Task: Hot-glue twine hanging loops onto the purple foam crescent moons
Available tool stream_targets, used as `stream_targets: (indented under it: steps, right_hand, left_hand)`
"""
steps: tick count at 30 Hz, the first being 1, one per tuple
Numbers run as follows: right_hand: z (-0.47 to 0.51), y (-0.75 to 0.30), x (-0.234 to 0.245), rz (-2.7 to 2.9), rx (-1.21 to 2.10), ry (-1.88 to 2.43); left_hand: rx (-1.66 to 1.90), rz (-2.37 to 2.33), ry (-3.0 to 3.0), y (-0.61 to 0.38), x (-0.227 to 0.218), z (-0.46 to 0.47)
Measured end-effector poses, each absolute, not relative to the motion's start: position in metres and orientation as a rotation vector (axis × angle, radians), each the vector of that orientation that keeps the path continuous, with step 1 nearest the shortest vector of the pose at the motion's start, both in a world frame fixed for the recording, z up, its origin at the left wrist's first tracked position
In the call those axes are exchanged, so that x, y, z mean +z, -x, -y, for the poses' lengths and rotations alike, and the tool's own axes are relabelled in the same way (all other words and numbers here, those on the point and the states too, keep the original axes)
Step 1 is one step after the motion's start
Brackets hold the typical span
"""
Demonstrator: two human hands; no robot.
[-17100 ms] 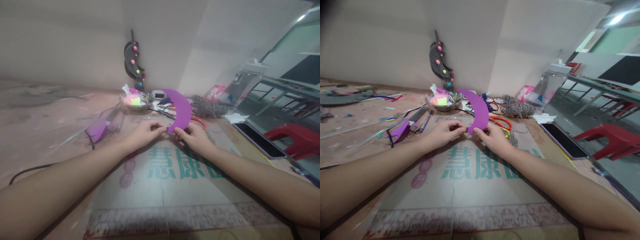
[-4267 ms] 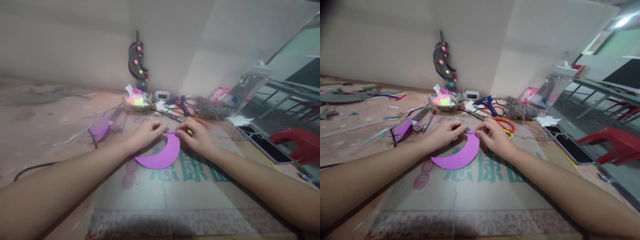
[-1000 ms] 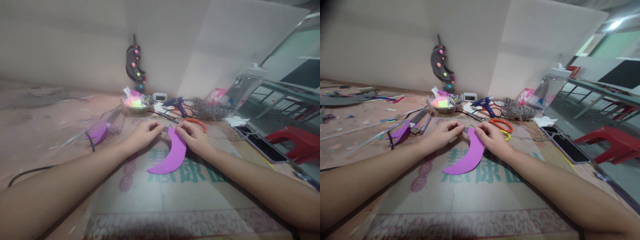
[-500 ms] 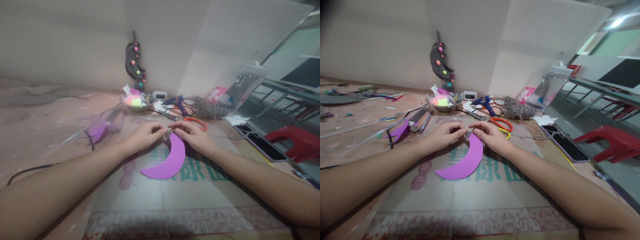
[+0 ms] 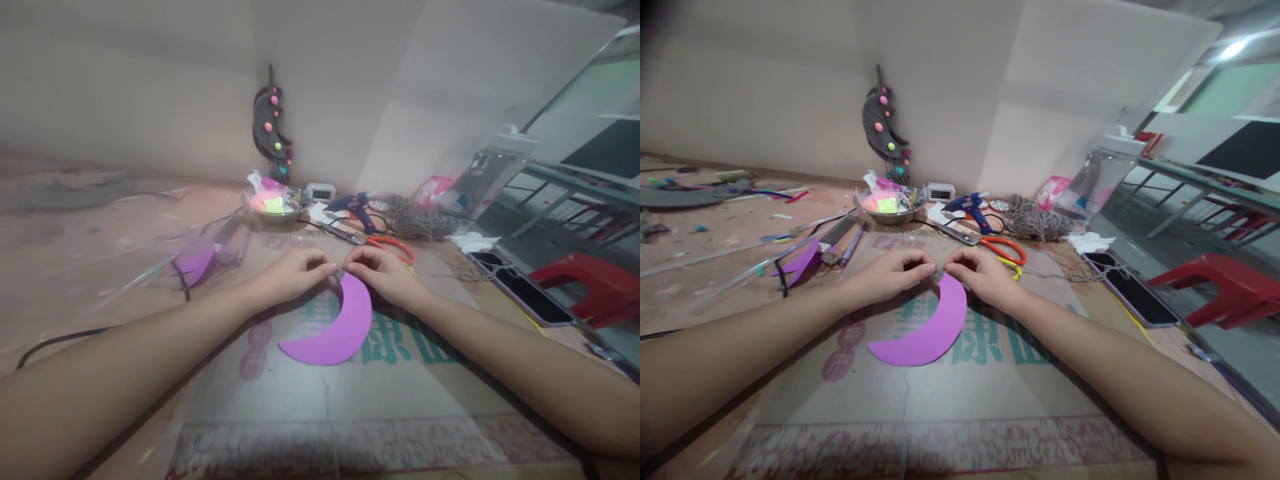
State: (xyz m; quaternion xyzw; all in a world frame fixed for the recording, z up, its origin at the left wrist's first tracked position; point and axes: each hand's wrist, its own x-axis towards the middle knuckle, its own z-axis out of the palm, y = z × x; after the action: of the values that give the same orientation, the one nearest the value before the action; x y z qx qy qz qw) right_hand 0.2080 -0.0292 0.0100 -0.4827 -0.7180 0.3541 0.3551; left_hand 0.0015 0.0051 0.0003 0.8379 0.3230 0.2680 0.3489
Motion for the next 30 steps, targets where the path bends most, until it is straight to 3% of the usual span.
stream_targets:
  steps: [9, 17, 30]
  right_hand:
    - [0.03, -0.206, 0.009, 1.902, 0.848, 1.251]
    - [0.034, -0.208, 0.013, 1.6, 0.808, 1.164]
    - [0.035, -0.205, 0.017, 1.73, 0.792, 1.338]
  left_hand:
    - [0.682, -0.778, -2.146, -0.001, 0.0, -0.006]
    - [0.882, -0.97, -1.971, -0.001, 0.002, -0.004]
    - [0.975, -0.914, -1.814, -0.002, -0.008, -0.012]
